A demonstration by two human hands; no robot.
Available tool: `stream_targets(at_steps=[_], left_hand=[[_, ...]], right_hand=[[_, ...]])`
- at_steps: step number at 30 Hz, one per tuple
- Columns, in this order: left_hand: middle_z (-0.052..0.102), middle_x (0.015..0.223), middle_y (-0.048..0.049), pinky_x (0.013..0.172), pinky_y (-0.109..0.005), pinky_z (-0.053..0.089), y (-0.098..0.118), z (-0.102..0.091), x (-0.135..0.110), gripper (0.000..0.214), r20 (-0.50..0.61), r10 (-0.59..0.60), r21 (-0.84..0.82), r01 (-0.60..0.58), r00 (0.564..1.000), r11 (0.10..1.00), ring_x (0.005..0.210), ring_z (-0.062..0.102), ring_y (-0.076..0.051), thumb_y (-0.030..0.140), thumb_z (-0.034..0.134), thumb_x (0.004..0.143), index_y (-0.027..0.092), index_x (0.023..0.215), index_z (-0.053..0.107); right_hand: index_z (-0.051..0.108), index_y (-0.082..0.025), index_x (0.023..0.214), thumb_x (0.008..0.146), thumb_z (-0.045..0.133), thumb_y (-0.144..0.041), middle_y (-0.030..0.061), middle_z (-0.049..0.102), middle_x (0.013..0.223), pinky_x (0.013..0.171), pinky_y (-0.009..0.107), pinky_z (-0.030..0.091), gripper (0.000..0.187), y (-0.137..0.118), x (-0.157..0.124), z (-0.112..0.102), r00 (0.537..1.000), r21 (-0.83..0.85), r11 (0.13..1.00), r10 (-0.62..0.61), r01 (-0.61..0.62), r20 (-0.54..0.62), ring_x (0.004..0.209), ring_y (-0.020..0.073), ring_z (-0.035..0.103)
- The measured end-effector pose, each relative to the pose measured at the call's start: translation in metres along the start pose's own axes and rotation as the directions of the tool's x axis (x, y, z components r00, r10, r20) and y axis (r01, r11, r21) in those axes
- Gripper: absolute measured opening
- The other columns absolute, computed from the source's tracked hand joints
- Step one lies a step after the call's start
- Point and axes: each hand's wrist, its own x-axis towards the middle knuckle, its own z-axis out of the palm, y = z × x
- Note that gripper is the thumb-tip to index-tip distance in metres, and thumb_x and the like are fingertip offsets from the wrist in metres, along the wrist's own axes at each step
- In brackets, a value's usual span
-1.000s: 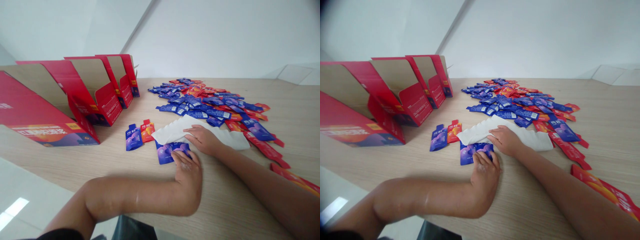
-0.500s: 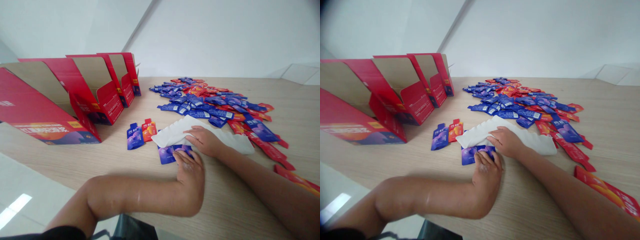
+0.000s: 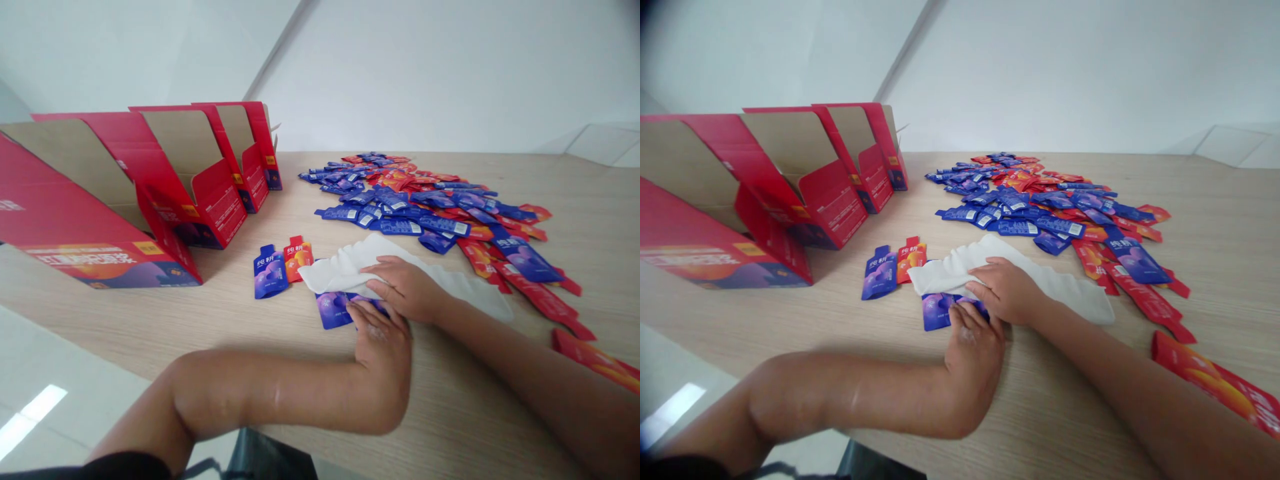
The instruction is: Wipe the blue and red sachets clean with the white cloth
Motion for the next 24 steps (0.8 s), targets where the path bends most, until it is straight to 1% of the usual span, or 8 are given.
stream_targets(at_steps=[3, 5, 9, 12, 15, 18, 20, 24], left_hand=[[0.065, 0.101, -0.0278, 0.085, -0.054, 0.045, 0.000, 0.000, 0.000, 0.034, 0.011, -0.002, -0.024, 0.002, 1.000, 1.000, 0.095, 0.062, -0.033, 0.015, 0.044, 0.083, 0.003, 0.113, 0.056], [0.065, 0.101, -0.0275, 0.085, -0.055, 0.045, 0.000, -0.001, -0.001, 0.034, 0.019, -0.003, -0.016, 0.003, 1.000, 1.000, 0.095, 0.061, -0.033, 0.016, 0.045, 0.083, 0.003, 0.113, 0.055], [0.064, 0.102, -0.0286, 0.086, -0.054, 0.045, -0.001, -0.002, 0.000, 0.036, 0.027, -0.006, -0.023, 0.007, 1.000, 1.000, 0.096, 0.061, -0.034, 0.021, 0.045, 0.084, 0.003, 0.113, 0.055], [0.063, 0.103, -0.0296, 0.087, -0.053, 0.045, -0.001, -0.002, 0.001, 0.036, 0.032, -0.013, -0.009, 0.014, 0.999, 1.000, 0.096, 0.061, -0.034, 0.019, 0.044, 0.084, 0.000, 0.112, 0.056], [0.063, 0.102, -0.0296, 0.087, -0.052, 0.045, 0.000, -0.001, 0.001, 0.035, 0.013, -0.024, -0.012, 0.024, 1.000, 1.000, 0.096, 0.061, -0.033, 0.016, 0.043, 0.083, 0.000, 0.111, 0.056], [0.063, 0.101, -0.0307, 0.086, -0.054, 0.044, 0.001, 0.002, 0.000, 0.035, -0.013, -0.019, -0.050, 0.019, 1.000, 0.999, 0.096, 0.061, -0.034, 0.016, 0.046, 0.083, 0.001, 0.112, 0.056], [0.063, 0.101, -0.0315, 0.086, -0.055, 0.044, 0.002, 0.003, 0.000, 0.036, -0.017, -0.014, -0.066, 0.013, 1.000, 0.998, 0.097, 0.061, -0.035, 0.016, 0.048, 0.082, 0.000, 0.113, 0.055], [0.063, 0.100, -0.0315, 0.085, -0.055, 0.045, 0.001, 0.004, 0.001, 0.035, -0.025, -0.007, -0.080, 0.005, 1.000, 0.997, 0.095, 0.061, -0.035, 0.015, 0.049, 0.081, 0.000, 0.111, 0.057]], right_hand=[[0.067, -0.017, 0.094, 0.092, 0.035, -0.032, 0.0091, 0.069, 0.099, 0.095, 0.043, 0.040, 0.035, 0.015, -0.001, -0.002, 0.998, -0.033, 0.998, 0.057, -0.058, -0.028, 0.098, 0.0242, 0.060], [0.067, -0.018, 0.093, 0.092, 0.035, -0.032, 0.0086, 0.069, 0.097, 0.094, 0.042, 0.040, 0.035, 0.020, -0.002, -0.007, 0.996, -0.039, 0.996, 0.074, -0.076, -0.051, 0.098, 0.0244, 0.060], [0.064, -0.016, 0.102, 0.092, 0.034, -0.032, 0.0087, 0.067, 0.105, 0.098, 0.040, 0.037, 0.036, 0.007, -0.003, -0.011, 0.994, -0.005, 0.998, 0.056, -0.057, -0.091, 0.102, 0.0232, 0.059], [0.064, -0.014, 0.105, 0.091, 0.036, -0.033, 0.0096, 0.066, 0.108, 0.098, 0.040, 0.037, 0.036, -0.004, -0.002, -0.007, 1.000, 0.027, 1.000, 0.001, 0.000, -0.031, 0.103, 0.0228, 0.058], [0.064, -0.014, 0.102, 0.092, 0.035, -0.033, 0.0097, 0.067, 0.107, 0.097, 0.040, 0.038, 0.036, -0.001, 0.000, -0.001, 1.000, 0.015, 1.000, 0.003, -0.003, 0.011, 0.101, 0.0223, 0.059], [0.066, -0.017, 0.093, 0.093, 0.034, -0.033, 0.0090, 0.067, 0.105, 0.094, 0.039, 0.039, 0.036, 0.013, 0.000, -0.002, 0.998, -0.018, 0.998, 0.061, -0.061, -0.010, 0.100, 0.0224, 0.059], [0.066, -0.017, 0.091, 0.093, 0.034, -0.034, 0.0092, 0.068, 0.104, 0.094, 0.038, 0.040, 0.036, 0.017, 0.000, -0.005, 0.997, -0.033, 0.996, 0.080, -0.080, -0.017, 0.100, 0.0229, 0.059], [0.064, -0.015, 0.102, 0.092, 0.035, -0.034, 0.0091, 0.066, 0.107, 0.097, 0.038, 0.037, 0.036, 0.003, 0.000, -0.009, 0.999, -0.017, 0.999, 0.030, -0.030, -0.024, 0.100, 0.0220, 0.059]])
